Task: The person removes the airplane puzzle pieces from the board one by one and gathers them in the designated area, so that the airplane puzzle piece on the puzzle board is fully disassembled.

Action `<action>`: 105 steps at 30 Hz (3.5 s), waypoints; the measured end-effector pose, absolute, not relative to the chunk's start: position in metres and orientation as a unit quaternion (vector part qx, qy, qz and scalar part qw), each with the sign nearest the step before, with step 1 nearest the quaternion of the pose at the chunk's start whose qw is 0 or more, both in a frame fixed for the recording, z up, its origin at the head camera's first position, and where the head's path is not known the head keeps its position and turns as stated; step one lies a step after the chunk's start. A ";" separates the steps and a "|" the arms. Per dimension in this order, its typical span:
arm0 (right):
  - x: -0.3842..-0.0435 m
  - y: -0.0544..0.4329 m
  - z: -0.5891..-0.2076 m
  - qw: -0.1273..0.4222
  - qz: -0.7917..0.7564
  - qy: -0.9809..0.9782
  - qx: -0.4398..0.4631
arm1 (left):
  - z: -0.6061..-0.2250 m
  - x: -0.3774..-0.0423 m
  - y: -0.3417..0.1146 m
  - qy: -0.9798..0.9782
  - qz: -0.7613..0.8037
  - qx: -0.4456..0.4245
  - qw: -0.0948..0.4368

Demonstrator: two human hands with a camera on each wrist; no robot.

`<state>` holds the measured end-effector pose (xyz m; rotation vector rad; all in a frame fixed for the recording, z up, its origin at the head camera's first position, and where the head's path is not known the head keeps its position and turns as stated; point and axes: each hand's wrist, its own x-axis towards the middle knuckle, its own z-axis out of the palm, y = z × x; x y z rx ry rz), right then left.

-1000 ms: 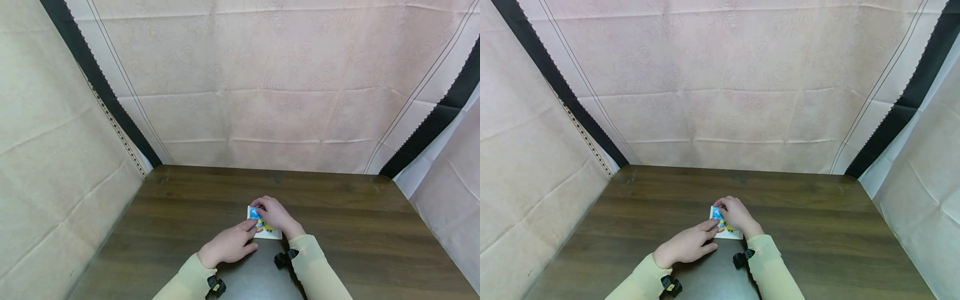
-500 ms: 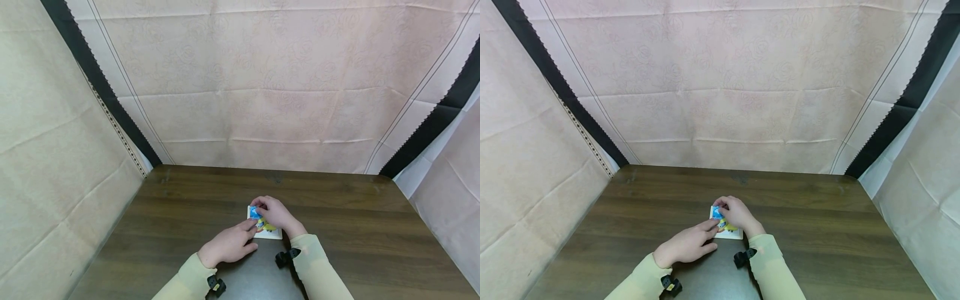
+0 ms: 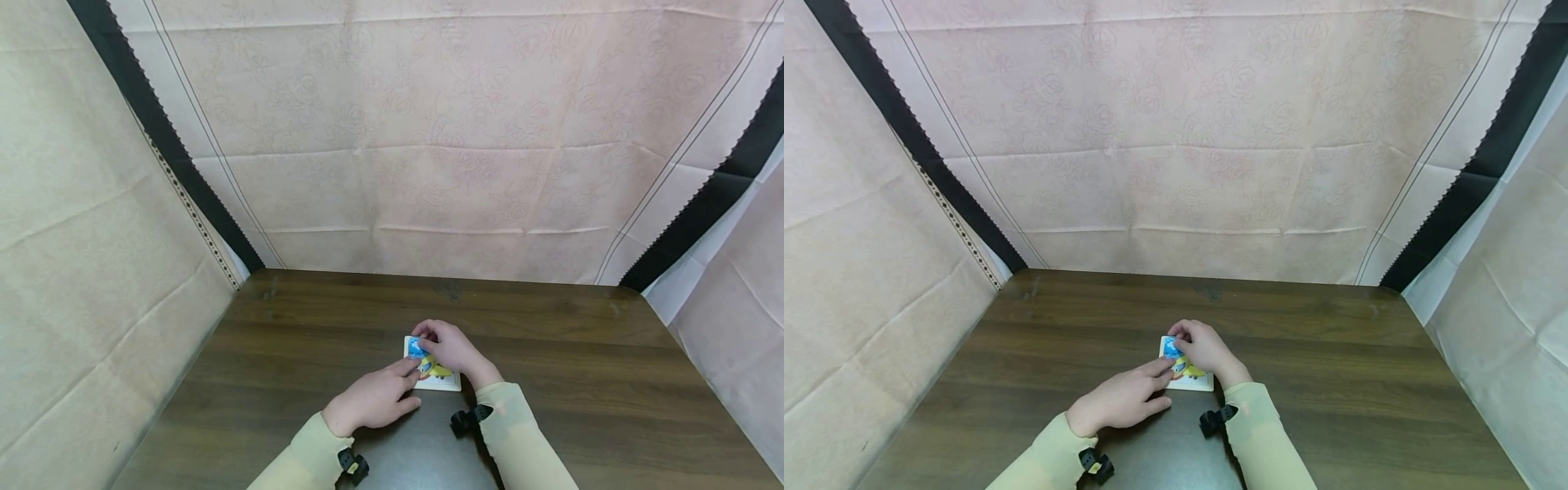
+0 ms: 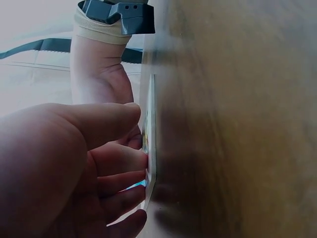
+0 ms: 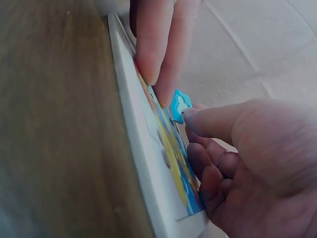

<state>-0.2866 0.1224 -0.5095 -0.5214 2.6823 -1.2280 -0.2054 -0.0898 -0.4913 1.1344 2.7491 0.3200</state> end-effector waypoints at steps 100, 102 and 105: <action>-0.288 0.241 -0.499 0.062 -0.413 0.909 -0.007 | -0.488 -0.201 -0.067 0.930 0.098 0.342 0.092; -0.287 0.241 -0.499 0.064 -0.413 0.909 -0.005 | -0.488 -0.201 -0.067 0.930 0.099 0.342 0.093; -0.287 0.242 -0.500 0.064 -0.416 0.907 -0.003 | -0.488 -0.201 -0.067 0.929 0.102 0.343 0.094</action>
